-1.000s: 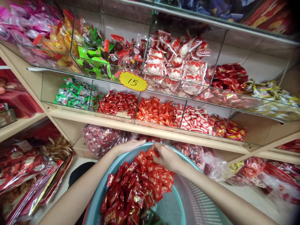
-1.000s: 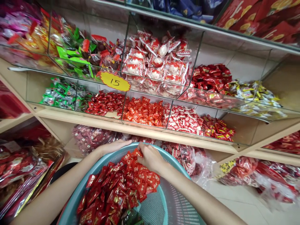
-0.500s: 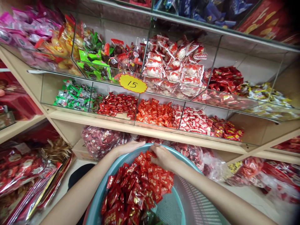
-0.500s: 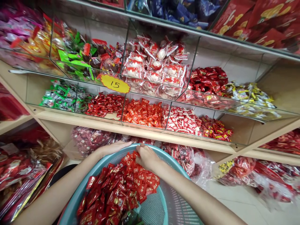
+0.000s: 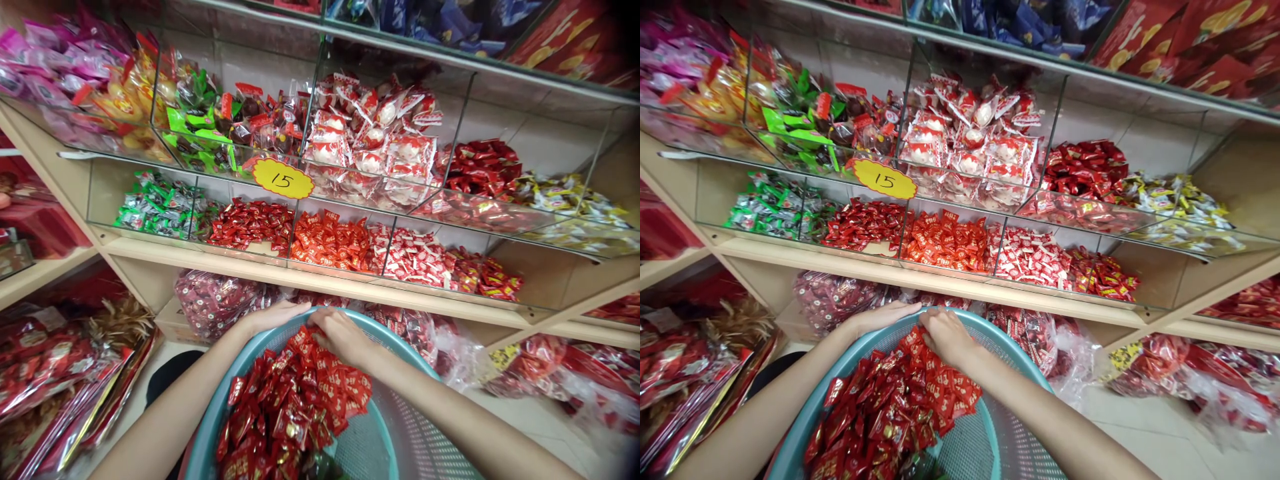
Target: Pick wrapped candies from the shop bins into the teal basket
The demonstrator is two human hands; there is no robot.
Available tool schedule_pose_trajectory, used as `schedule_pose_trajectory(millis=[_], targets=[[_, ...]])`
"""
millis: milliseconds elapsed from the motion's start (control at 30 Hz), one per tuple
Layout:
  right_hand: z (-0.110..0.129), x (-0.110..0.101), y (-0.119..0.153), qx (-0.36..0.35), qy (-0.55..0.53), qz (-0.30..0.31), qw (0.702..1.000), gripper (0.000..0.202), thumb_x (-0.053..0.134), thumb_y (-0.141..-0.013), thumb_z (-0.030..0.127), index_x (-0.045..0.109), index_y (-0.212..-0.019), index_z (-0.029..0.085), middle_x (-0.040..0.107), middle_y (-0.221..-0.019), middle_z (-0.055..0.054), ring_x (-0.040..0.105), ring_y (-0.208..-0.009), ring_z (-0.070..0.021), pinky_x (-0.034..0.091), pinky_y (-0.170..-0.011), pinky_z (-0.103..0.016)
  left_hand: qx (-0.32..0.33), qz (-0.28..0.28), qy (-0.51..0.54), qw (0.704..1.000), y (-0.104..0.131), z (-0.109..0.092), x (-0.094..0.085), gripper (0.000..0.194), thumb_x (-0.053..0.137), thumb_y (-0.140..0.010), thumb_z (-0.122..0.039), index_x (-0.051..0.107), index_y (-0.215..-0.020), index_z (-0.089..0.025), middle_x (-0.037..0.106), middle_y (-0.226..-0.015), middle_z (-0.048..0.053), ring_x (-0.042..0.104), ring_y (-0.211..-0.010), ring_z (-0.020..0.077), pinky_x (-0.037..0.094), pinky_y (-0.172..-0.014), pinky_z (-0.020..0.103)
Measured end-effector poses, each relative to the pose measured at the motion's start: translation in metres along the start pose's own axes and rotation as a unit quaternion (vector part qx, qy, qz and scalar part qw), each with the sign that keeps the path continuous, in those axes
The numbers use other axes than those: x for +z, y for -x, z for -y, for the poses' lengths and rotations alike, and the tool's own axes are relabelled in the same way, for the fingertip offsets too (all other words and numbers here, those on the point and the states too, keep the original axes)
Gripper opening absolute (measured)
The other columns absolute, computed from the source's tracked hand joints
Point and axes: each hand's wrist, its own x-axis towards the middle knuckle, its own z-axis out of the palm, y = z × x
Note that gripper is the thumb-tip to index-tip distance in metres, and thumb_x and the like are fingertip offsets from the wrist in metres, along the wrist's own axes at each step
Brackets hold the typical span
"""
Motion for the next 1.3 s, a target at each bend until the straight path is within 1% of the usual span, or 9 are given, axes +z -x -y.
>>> schedule_pose_trajectory(millis=[133, 267, 367, 433, 567, 667, 833, 1200, 1300], targets=[[0.005, -0.001, 0.003, -0.02, 0.031, -0.033, 0.999, 0.015, 0.05, -0.079, 0.017, 0.054, -0.094, 0.016, 0.058, -0.096, -0.01, 0.052, -0.09, -0.0202, 0.039, -0.078, -0.032, 0.011, 0.007, -0.014, 1.0, -0.002, 0.004, -0.003, 0.055, 0.042, -0.076, -0.059, 0.067, -0.094, -0.013, 0.065, -0.097, 0.003, 0.053, -0.092, 0.0203, 0.036, -0.085, 0.028], [0.001, -0.031, -0.003, -0.025, 0.002, -0.13, 0.991, 0.018, 0.045, -0.084, 0.026, 0.054, -0.097, 0.017, 0.06, -0.091, -0.008, 0.054, -0.084, -0.0183, 0.041, -0.073, -0.029, 0.013, 0.015, -0.003, 1.0, -0.003, 0.01, -0.006, 0.056, 0.041, -0.076, -0.061, 0.066, -0.097, -0.015, 0.066, -0.096, 0.004, 0.055, -0.09, 0.0201, 0.037, -0.084, 0.028], [-0.025, -0.062, -0.023, 0.008, -0.029, -0.227, 0.973, 0.018, 0.042, -0.085, 0.025, 0.055, -0.096, 0.018, 0.062, -0.088, -0.006, 0.056, -0.079, -0.0155, 0.041, -0.071, -0.027, -0.007, 0.022, 0.021, 1.0, -0.002, 0.011, -0.005, 0.059, 0.04, -0.076, -0.063, 0.067, -0.097, -0.015, 0.067, -0.095, 0.005, 0.057, -0.088, 0.0199, 0.038, -0.083, 0.027], [-0.052, -0.075, -0.043, 0.039, -0.044, -0.256, 0.965, 0.017, 0.045, -0.082, 0.02, 0.057, -0.094, 0.018, 0.063, -0.084, -0.004, 0.057, -0.075, -0.0145, 0.041, -0.07, -0.026, -0.01, 0.028, 0.035, 0.999, -0.001, 0.01, -0.005, 0.061, 0.039, -0.076, -0.064, 0.066, -0.098, -0.015, 0.067, -0.097, 0.005, 0.057, -0.09, 0.0203, 0.039, -0.082, 0.027], [-0.099, -0.072, -0.085, 0.088, -0.181, -0.174, 0.964, 0.019, 0.057, -0.07, 0.013, 0.06, -0.089, 0.013, 0.063, -0.079, -0.003, 0.057, -0.072, -0.0124, 0.043, -0.066, -0.022, 0.01, 0.018, -0.002, 1.0, -0.001, 0.008, -0.006, 0.062, 0.039, -0.076, -0.064, 0.066, -0.1, -0.015, 0.066, -0.101, 0.004, 0.056, -0.095, 0.0201, 0.036, -0.087, 0.026], [-0.113, -0.059, -0.102, 0.098, -0.233, -0.13, 0.959, 0.021, 0.062, -0.064, 0.014, 0.06, -0.085, 0.011, 0.063, -0.075, -0.003, 0.056, -0.067, -0.0112, 0.044, -0.061, -0.021, 0.021, 0.017, -0.01, 1.0, -0.001, 0.007, -0.007, 0.06, 0.039, -0.077, -0.063, 0.065, -0.101, -0.015, 0.065, -0.103, 0.003, 0.055, -0.097, 0.0198, 0.035, -0.089, 0.026], [-0.114, -0.051, -0.102, 0.106, -0.261, -0.116, 0.953, 0.021, 0.061, -0.064, 0.018, 0.06, -0.083, 0.011, 0.06, -0.072, 0.0, 0.052, -0.063, -0.009, 0.043, -0.059, -0.02, -0.016, 0.011, -0.011, 1.0, 0.001, 0.003, -0.005, 0.061, 0.039, -0.076, -0.064, 0.065, -0.102, -0.015, 0.067, -0.098, 0.003, 0.057, -0.092, 0.0205, 0.039, -0.083, 0.026], [-0.115, -0.054, -0.097, 0.128, -0.259, -0.122, 0.949, 0.016, 0.063, -0.056, 0.024, 0.055, -0.066, 0.014, 0.045, -0.054, 0.007, 0.037, -0.05, -0.0065, 0.033, -0.05, -0.02, -0.025, 0.016, -0.024, 0.999, -0.003, 0.007, -0.006, 0.061, 0.039, -0.075, -0.065, 0.066, -0.099, -0.016, 0.067, -0.099, 0.003, 0.057, -0.095, 0.0209, 0.038, -0.085, 0.026], [-0.112, -0.057, -0.094, 0.128, -0.243, -0.175, 0.945, 0.019, 0.062, -0.058, 0.028, 0.054, -0.068, 0.014, 0.048, -0.059, 0.005, 0.04, -0.054, -0.0078, 0.034, -0.054, -0.022, -0.032, 0.023, -0.004, 0.999, -0.002, 0.006, -0.006, 0.059, 0.04, -0.075, -0.064, 0.067, -0.099, -0.017, 0.066, -0.1, 0.003, 0.057, -0.094, 0.0207, 0.039, -0.083, 0.026]])
